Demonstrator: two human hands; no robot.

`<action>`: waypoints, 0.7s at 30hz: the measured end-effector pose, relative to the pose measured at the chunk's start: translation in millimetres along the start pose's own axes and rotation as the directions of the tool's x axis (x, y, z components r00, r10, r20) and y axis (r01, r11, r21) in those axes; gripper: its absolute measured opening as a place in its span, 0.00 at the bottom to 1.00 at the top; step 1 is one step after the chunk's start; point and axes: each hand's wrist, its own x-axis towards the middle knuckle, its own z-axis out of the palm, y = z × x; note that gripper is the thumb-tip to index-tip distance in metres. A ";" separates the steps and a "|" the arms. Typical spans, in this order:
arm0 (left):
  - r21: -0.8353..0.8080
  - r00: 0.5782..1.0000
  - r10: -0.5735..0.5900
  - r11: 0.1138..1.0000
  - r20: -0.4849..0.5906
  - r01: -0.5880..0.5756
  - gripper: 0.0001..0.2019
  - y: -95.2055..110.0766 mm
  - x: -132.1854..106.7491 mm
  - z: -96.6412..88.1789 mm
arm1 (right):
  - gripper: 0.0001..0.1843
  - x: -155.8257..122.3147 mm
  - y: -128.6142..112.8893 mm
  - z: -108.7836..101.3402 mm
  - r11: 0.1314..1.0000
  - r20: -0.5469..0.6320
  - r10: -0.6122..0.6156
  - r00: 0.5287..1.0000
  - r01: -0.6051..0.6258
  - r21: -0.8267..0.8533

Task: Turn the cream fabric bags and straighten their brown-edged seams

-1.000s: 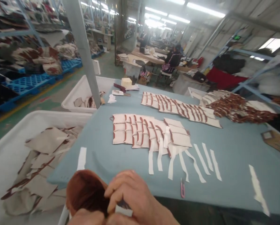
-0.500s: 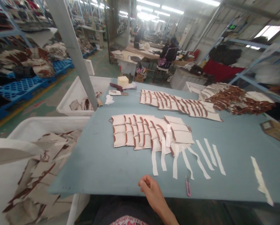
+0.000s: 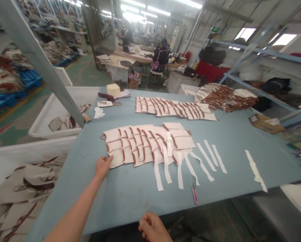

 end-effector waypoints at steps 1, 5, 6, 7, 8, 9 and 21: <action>-0.017 1.000 -0.005 1.000 0.018 0.005 0.20 4.1 1.5 9.9 | 0.18 6.4 -1.5 -2.2 1.000 -0.015 -0.003 1.000 0.004 0.024; -0.070 0.996 0.020 0.997 0.087 -0.014 0.19 26.1 1.2 16.1 | 0.23 38.0 -18.7 -13.5 0.993 -0.104 -0.068 0.992 0.078 0.092; -0.080 0.995 0.037 0.996 0.097 -0.030 0.19 33.1 0.6 11.0 | 0.23 46.8 -25.9 -15.7 0.989 -0.123 -0.096 0.988 0.109 0.100; -0.089 0.993 0.058 0.995 0.101 -0.049 0.19 40.2 -0.1 3.7 | 0.23 55.8 -34.1 -17.4 0.985 -0.139 -0.127 0.982 0.142 0.103; -0.098 0.992 0.080 0.993 0.097 -0.071 0.19 46.9 -1.1 -5.3 | 0.23 65.0 -43.5 -18.9 0.979 -0.150 -0.162 0.975 0.178 0.100; -0.107 0.991 0.101 0.990 0.085 -0.092 0.19 52.4 -2.8 -15.7 | 0.22 74.3 -53.9 -20.4 0.972 -0.156 -0.200 0.967 0.216 0.093; -0.145 0.981 -0.071 0.988 -0.178 0.045 0.19 -29.5 -153.2 -105.0 | 0.19 118.4 -139.6 -27.5 0.724 -0.106 -0.688 0.718 0.669 -0.169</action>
